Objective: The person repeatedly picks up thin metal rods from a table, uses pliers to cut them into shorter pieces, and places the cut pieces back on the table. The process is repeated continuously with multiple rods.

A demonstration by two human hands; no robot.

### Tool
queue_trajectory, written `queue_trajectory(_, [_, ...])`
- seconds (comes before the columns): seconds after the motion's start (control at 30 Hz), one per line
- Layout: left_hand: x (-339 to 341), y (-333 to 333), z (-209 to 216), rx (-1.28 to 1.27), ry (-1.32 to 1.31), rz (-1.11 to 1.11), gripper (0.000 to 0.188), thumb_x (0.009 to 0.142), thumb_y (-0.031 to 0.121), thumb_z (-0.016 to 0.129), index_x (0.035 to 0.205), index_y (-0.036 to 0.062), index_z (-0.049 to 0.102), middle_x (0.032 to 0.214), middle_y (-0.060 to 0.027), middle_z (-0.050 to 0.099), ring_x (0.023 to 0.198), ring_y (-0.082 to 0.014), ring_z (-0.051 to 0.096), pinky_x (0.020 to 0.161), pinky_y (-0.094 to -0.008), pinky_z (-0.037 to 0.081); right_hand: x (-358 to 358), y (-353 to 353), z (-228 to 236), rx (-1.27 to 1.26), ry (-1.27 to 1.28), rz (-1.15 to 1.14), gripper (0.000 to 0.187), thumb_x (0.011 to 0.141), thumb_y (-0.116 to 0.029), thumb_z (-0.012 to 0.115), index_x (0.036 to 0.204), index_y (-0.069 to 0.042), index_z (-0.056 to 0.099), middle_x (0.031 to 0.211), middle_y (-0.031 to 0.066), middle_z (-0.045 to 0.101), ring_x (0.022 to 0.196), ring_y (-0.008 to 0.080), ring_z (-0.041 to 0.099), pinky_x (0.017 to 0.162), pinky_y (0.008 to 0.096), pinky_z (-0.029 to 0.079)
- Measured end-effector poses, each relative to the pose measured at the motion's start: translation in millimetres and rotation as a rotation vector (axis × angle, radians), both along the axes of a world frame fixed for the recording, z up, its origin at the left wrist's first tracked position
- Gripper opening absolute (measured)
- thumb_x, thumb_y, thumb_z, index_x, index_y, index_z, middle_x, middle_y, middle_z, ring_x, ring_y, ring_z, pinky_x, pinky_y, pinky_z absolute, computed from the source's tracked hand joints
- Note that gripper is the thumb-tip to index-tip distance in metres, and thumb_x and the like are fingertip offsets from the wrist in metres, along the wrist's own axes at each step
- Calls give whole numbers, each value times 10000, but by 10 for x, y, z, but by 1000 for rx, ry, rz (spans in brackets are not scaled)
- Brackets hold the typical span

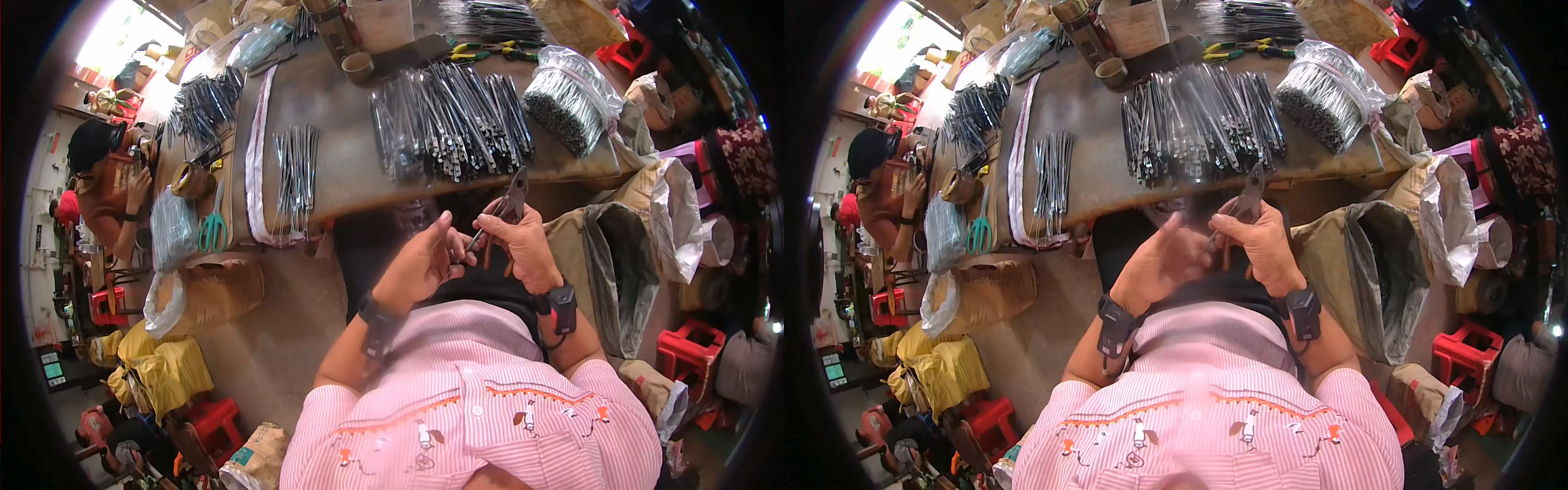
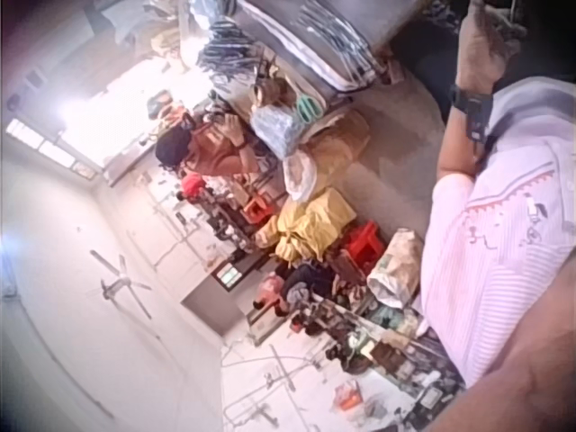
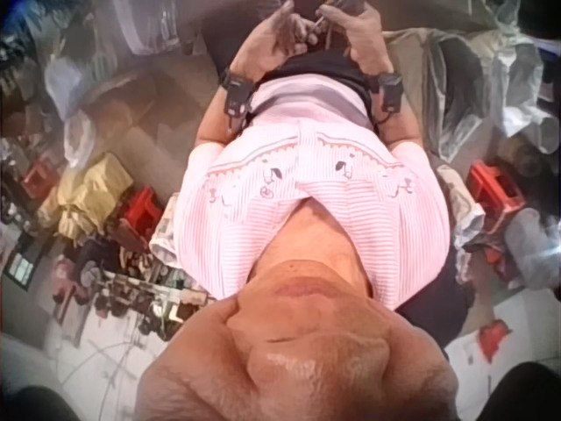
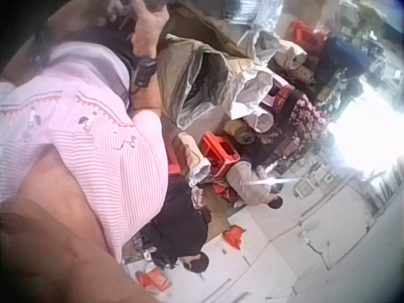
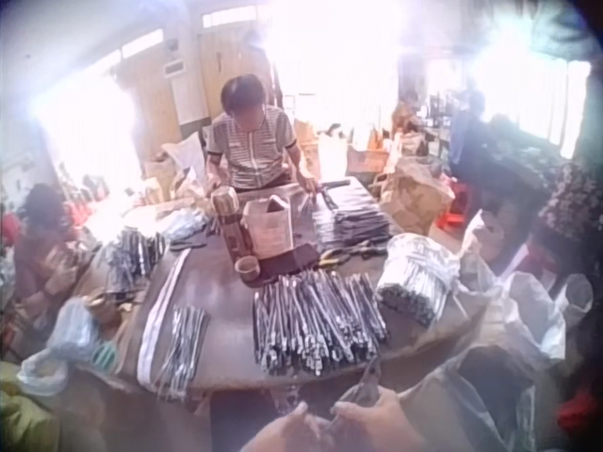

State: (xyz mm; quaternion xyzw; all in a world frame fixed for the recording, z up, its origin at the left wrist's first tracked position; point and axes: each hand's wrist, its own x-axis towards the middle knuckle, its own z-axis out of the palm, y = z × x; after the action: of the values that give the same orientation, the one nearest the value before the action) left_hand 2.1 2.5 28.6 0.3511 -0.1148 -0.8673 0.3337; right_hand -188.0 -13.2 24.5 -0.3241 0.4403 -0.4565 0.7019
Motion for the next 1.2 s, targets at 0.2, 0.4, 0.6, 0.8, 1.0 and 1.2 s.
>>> queue_trajectory(0.2, [-112,27,-238,-75,-43,15,126,870,103,663,878,66,544,773,-28,591,555,-72,527,417,-179,335,37,53,-3,-148,109,41,134,854,-86,663,929,15,616,795,75,648,652,131,622,583,251,505])
queue_trajectory(0.4, [-86,45,-298,-158,-182,117,122,862,69,663,951,34,587,741,-19,601,491,-56,489,412,-179,327,-169,25,-223,277,-325,-253,250,894,-214,565,925,28,616,923,181,652,847,253,650,685,308,547])
queue_trajectory(0.6, [-130,35,-204,-390,-419,91,154,874,19,622,1023,2,657,743,-4,583,509,-47,475,453,-186,368,-525,181,-462,447,-920,1,290,863,-185,452,1050,-7,584,1088,258,607,948,369,625,682,398,579])
queue_trajectory(0.8, [-218,27,-121,-727,-707,125,167,860,-12,618,1008,16,689,772,-11,533,607,-71,487,520,-213,396,-489,441,-425,250,-299,244,377,846,-83,471,1216,-14,453,1032,193,603,837,279,650,621,318,571])
queue_trajectory(1.0, [-202,13,-166,-875,-799,128,188,847,-22,606,1014,4,687,859,-1,593,635,-37,522,524,-189,419,-471,428,-362,-15,291,424,573,723,-32,481,1295,-18,442,1103,113,558,974,189,568,755,291,507])
queue_trajectory(1.2, [-221,20,-165,-881,-794,153,187,845,-21,603,1012,-1,684,869,-11,622,648,-35,529,525,-189,420,-507,383,-394,-340,613,460,639,667,-12,480,1305,-11,443,1125,82,519,924,172,526,735,267,468])
